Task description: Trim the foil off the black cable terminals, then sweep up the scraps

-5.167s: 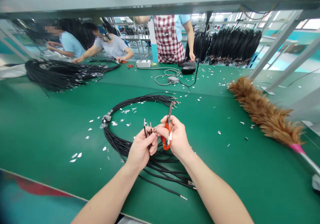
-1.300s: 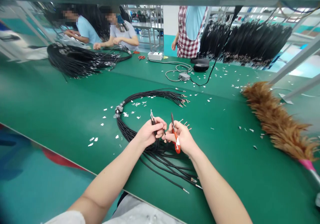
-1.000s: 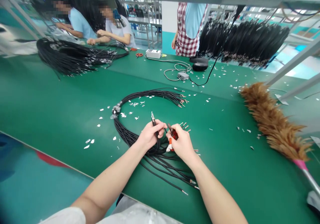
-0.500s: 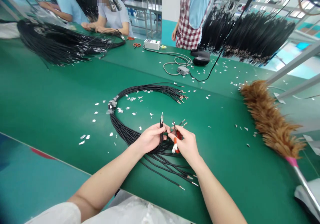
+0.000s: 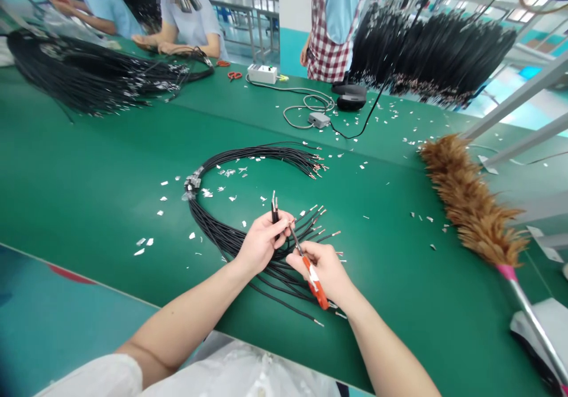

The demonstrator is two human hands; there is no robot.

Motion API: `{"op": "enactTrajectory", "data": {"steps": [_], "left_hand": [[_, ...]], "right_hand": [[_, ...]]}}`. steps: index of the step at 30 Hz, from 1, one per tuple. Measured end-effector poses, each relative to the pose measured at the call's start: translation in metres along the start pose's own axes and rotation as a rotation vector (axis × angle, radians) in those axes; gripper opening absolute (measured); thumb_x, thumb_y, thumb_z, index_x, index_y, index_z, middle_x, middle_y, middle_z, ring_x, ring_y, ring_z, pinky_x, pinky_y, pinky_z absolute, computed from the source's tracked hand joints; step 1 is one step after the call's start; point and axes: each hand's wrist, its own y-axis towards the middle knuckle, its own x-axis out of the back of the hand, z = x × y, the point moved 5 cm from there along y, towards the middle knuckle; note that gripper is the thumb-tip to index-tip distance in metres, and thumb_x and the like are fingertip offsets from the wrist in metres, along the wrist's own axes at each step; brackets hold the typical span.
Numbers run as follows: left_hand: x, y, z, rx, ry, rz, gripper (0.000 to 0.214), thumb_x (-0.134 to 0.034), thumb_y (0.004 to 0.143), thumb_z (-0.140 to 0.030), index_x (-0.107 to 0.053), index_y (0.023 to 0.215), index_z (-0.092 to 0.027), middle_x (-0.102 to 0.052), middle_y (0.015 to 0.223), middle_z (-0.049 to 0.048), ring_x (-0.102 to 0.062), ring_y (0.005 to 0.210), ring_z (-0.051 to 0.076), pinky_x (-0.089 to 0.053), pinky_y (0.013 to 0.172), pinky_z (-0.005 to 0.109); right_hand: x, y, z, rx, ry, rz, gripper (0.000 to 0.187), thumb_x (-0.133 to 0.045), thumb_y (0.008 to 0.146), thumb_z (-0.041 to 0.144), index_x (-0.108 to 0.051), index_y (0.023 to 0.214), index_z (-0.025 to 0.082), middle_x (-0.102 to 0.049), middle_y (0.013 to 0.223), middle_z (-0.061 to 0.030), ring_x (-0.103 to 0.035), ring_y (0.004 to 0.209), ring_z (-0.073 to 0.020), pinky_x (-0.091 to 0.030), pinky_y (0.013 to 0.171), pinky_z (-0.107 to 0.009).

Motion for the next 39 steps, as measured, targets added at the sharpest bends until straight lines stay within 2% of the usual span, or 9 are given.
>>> {"op": "enactTrajectory", "data": {"steps": [6, 12, 21, 29, 39], "left_hand": [[0.0, -0.004, 0.001, -0.074, 0.007, -0.04, 0.02, -0.064, 0.071, -0.032, -0.056, 0.071, -0.014, -0.049, 0.061, -0.0015, -0.031, 0.041, 0.001, -0.017, 0.038, 0.018], [0.0, -0.004, 0.004, -0.118, 0.04, -0.039, 0.018, -0.06, 0.074, -0.033, -0.056, 0.073, -0.015, -0.048, 0.062, -0.0017, -0.031, 0.041, 0.002, -0.017, 0.038, 0.019], [0.002, -0.006, 0.004, -0.109, 0.08, -0.072, 0.019, -0.062, 0.071, -0.034, -0.058, 0.072, -0.015, -0.052, 0.066, 0.0001, -0.033, 0.043, 0.002, -0.021, 0.038, 0.018], [0.001, -0.006, 0.004, -0.109, 0.12, 0.003, 0.019, -0.061, 0.073, -0.033, -0.057, 0.072, -0.015, -0.05, 0.064, -0.0009, -0.032, 0.042, 0.002, -0.02, 0.039, 0.019], [0.002, -0.006, 0.005, -0.098, 0.14, -0.007, 0.018, -0.06, 0.074, -0.032, -0.058, 0.071, -0.015, -0.049, 0.063, -0.0004, -0.032, 0.044, 0.003, -0.022, 0.041, 0.02]], "right_hand": [[-0.005, -0.003, -0.003, -0.056, 0.119, -0.02, 0.032, -0.057, 0.073, 0.044, -0.051, 0.06, 0.016, -0.042, 0.044, 0.0053, -0.036, 0.039, -0.0065, -0.028, 0.04, -0.02], [-0.01, -0.008, -0.006, -0.067, 0.197, -0.011, 0.032, -0.052, 0.078, 0.044, -0.057, 0.066, 0.015, -0.043, 0.042, 0.0047, -0.039, 0.04, -0.0072, -0.031, 0.042, -0.02], [-0.014, -0.013, -0.01, -0.095, 0.23, -0.032, 0.03, -0.056, 0.074, 0.044, -0.055, 0.064, 0.016, -0.043, 0.042, 0.0056, -0.038, 0.039, -0.007, -0.031, 0.042, -0.02], [-0.013, -0.012, -0.007, -0.088, 0.229, -0.044, 0.029, -0.056, 0.073, 0.042, -0.054, 0.061, 0.016, -0.042, 0.041, 0.0057, -0.038, 0.038, -0.0069, -0.03, 0.041, -0.02], [-0.014, -0.013, -0.009, -0.097, 0.261, -0.033, 0.03, -0.055, 0.073, 0.042, -0.052, 0.059, 0.015, -0.042, 0.041, 0.0056, -0.037, 0.038, -0.0067, -0.029, 0.042, -0.021]]}}
